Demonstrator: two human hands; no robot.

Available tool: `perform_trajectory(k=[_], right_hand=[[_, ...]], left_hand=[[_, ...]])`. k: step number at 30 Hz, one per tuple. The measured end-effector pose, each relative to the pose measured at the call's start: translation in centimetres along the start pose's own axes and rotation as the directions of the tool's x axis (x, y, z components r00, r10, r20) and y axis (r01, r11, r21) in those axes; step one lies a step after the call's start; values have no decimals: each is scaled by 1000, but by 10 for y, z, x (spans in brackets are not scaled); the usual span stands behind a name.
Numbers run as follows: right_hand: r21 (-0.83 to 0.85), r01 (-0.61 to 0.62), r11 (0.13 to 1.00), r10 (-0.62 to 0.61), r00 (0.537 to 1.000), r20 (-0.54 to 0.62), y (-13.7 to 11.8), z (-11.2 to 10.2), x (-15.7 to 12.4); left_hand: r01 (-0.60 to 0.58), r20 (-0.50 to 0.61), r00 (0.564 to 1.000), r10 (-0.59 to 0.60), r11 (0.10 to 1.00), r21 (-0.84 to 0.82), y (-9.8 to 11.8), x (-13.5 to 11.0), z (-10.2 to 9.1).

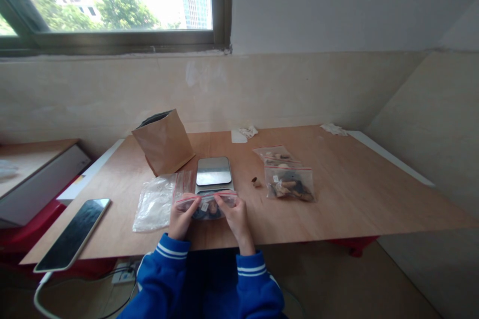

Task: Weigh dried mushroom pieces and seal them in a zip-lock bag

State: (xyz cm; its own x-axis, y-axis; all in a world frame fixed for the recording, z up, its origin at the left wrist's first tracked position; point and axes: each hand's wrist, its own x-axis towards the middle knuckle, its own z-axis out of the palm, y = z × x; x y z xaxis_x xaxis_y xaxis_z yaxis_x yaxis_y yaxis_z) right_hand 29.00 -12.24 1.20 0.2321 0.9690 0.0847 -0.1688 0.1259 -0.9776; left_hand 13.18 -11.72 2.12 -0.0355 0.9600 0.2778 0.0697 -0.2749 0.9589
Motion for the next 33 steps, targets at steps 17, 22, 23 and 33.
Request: perform_trajectory(k=[17, 22, 23, 33], right_hand=[[10, -16, 1000, 13, 983, 183, -7, 5, -3], [-25, 48, 999, -45, 993, 107, -6, 10, -3], [-27, 63, 998, -61, 995, 84, -5, 11, -3], [28, 17, 999, -20, 991, 132, -4, 18, -4]], left_hand=[[34, 47, 998, -32, 998, -54, 8, 0, 2], [4, 27, 1000, -4, 1000, -15, 5, 0, 1], [-3, 23, 1000, 3, 1000, -3, 4, -1, 1], [50, 7, 999, -50, 998, -49, 4, -1, 1]])
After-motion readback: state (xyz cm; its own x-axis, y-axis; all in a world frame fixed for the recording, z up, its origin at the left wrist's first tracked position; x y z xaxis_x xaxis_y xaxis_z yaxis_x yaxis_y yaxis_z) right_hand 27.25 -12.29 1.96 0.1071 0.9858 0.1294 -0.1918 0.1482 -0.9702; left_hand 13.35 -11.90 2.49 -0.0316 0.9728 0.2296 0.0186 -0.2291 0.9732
